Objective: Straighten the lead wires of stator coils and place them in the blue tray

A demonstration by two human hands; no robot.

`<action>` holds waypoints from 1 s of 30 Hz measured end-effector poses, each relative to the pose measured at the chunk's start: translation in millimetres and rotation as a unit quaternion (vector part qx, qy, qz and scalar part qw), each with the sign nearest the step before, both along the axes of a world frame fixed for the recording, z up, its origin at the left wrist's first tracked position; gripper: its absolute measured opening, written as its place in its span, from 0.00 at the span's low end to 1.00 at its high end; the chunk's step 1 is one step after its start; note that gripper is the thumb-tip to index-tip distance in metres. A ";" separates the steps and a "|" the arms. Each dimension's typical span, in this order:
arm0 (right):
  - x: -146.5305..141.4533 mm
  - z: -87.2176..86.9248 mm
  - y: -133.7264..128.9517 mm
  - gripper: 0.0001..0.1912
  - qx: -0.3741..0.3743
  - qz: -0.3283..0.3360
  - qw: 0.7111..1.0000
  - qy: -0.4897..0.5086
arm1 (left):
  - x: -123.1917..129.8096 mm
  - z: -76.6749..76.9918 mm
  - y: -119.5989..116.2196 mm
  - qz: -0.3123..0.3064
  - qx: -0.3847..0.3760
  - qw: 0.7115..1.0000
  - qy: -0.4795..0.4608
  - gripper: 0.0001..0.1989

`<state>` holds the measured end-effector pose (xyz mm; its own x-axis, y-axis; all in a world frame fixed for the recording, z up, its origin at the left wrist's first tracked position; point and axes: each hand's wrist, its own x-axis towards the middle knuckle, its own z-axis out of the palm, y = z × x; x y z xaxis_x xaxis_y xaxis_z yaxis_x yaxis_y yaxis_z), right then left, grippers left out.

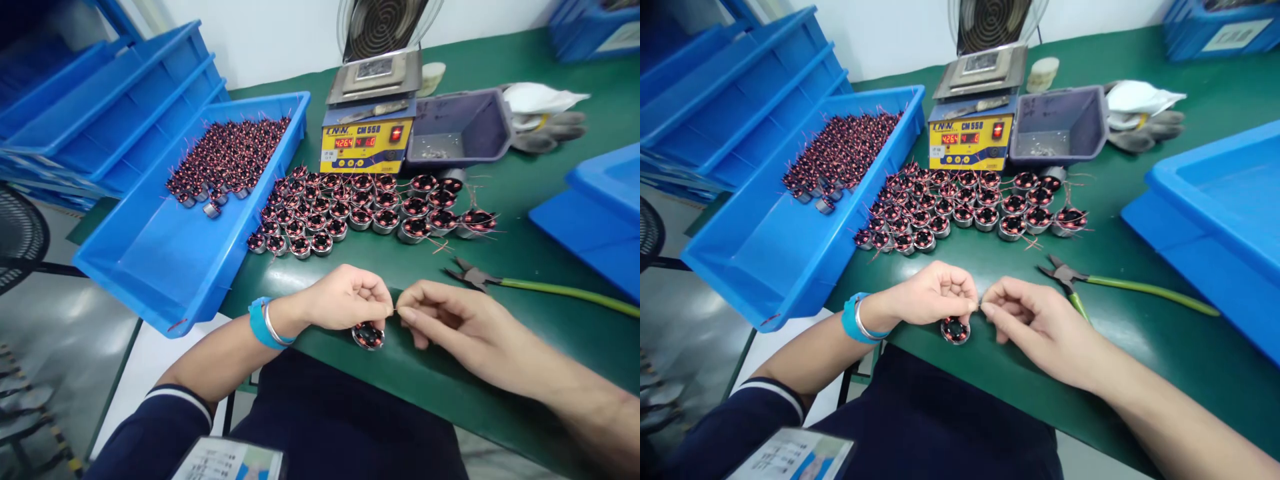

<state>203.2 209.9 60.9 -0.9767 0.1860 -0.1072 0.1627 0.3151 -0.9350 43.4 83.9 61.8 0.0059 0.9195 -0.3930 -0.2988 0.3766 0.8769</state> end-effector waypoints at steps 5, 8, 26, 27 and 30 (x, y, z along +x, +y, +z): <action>13.4 -7.5 8.7 0.09 0.425 0.032 0.869 0.253 | 0.4 0.3 0.8 0.001 -0.007 1.000 0.003 0.05; 14.9 -7.1 9.6 0.14 0.482 0.065 0.823 0.294 | 1.1 2.5 1.8 0.007 -0.013 1.000 0.008 0.06; 11.4 -3.9 6.3 0.07 0.386 -0.003 0.884 0.265 | 1.0 2.5 2.2 -0.001 -0.006 1.000 0.006 0.07; 12.8 -5.0 7.9 0.06 0.438 0.009 0.852 0.287 | 1.0 2.2 2.2 0.000 -0.005 1.000 0.006 0.07; 17.1 -11.0 11.5 0.12 0.497 0.041 0.813 0.301 | 1.3 2.5 2.1 0.002 -0.003 1.000 0.006 0.07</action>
